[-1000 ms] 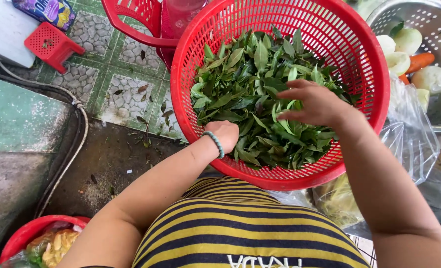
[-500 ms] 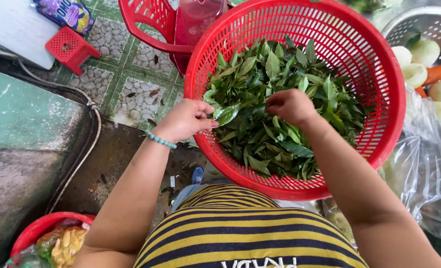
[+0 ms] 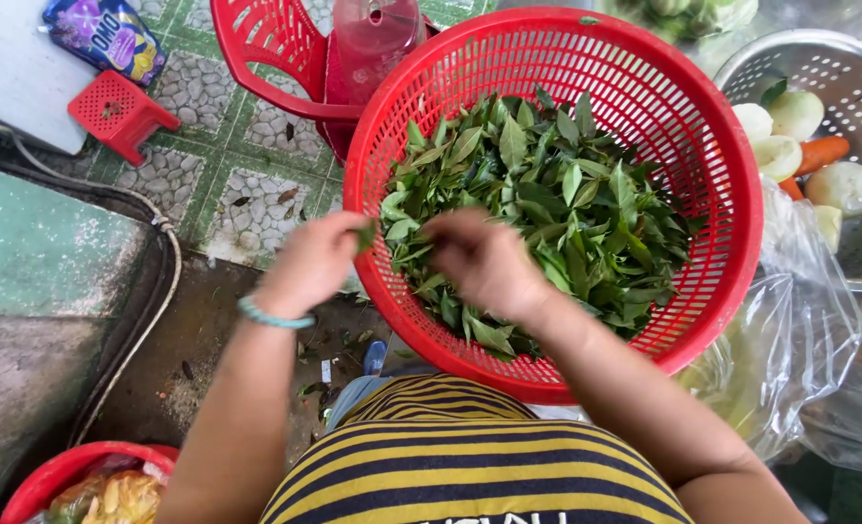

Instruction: Sort green leaves in a red plastic basket and organize other vegetables.

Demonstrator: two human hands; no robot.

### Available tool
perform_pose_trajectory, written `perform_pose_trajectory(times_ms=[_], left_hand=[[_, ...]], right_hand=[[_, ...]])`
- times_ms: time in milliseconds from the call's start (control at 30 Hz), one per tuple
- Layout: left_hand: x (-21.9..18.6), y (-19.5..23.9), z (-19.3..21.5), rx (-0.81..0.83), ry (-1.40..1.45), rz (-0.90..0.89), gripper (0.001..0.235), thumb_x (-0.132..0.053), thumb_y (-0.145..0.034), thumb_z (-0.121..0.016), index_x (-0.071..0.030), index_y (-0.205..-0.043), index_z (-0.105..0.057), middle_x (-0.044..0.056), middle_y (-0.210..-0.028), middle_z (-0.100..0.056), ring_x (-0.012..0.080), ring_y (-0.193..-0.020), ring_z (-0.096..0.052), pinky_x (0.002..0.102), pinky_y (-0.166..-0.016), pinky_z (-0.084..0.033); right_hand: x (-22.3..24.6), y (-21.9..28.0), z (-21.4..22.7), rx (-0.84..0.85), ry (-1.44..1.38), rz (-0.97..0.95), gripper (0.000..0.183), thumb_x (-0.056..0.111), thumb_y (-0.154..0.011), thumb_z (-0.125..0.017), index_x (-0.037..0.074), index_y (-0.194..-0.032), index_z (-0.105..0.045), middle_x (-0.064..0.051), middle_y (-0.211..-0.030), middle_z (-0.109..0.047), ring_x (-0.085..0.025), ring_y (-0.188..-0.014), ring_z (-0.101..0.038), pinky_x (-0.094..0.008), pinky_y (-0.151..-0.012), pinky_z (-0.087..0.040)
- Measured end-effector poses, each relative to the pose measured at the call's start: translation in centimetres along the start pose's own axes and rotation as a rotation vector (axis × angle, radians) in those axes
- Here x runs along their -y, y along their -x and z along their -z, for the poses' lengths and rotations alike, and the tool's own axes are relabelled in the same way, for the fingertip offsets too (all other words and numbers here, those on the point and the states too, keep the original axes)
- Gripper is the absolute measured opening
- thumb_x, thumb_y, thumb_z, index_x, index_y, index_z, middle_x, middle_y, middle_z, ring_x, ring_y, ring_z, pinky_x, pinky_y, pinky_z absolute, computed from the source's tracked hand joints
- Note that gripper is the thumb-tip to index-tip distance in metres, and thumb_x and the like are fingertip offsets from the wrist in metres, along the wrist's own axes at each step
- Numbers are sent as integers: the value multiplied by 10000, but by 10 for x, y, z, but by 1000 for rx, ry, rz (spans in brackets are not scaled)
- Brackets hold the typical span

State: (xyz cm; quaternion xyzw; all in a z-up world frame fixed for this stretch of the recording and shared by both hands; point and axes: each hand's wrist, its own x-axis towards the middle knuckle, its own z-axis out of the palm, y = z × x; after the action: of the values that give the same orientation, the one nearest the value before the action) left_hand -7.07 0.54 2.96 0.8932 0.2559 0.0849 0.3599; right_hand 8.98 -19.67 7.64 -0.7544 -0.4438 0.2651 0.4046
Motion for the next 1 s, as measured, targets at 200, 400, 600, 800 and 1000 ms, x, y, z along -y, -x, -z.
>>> perform_pose_trajectory(times_ms=[200, 400, 600, 800, 1000], left_hand=[[42, 29, 91, -172, -171, 562, 292, -278, -989, -599, -179, -1195, -780, 152, -1048, -777, 322, -818, -729, 450, -739, -552], [57, 50, 60, -204, -223, 398, 916, -531, -751, -857, 19, -1417, -551, 302, -1310, -634, 414, -1188, -638, 491, -986, -514], [-18, 33, -26, 221, 472, 356, 1009, -426, -724, -799, -39, -1546, -359, 149, -1246, -740, 280, -1036, -743, 378, -877, -592], [5, 30, -43, 129, 230, 224, 1096, -258, -797, -842, 119, -1519, -108, 186, -1201, -700, 218, -1041, -712, 345, -924, -548], [11, 39, -51, 109, 594, 145, 948, -108, -801, -827, 73, -1516, -232, 105, -1203, -666, 174, -1048, -688, 323, -885, -588]], right_hand=[[-19, -29, 4, 131, 240, 554, 622, 89, -811, -793, 38, -1401, -603, -196, -1411, -593, -348, -1288, -565, -453, -1077, -480], [-190, -111, 128, -6, 518, -586, 848, 578, -942, -662, 136, -1609, -380, -233, -1313, -702, -329, -1234, -641, -472, -1135, -463], [-208, -110, 75, 260, 574, -769, 1464, 724, -538, -868, 159, -1648, -98, -291, -1589, -270, -468, -1412, -417, -570, -1154, -403], [-71, -41, -18, 459, 723, -322, 1423, 599, -543, -946, 155, -1623, -134, -256, -1456, -456, -417, -1306, -510, -481, -1045, -480], [-113, -43, -14, 336, 756, -270, 729, 169, -788, -702, 353, -1474, -539, -70, -1195, -727, -281, -1090, -709, -429, -872, -596]])
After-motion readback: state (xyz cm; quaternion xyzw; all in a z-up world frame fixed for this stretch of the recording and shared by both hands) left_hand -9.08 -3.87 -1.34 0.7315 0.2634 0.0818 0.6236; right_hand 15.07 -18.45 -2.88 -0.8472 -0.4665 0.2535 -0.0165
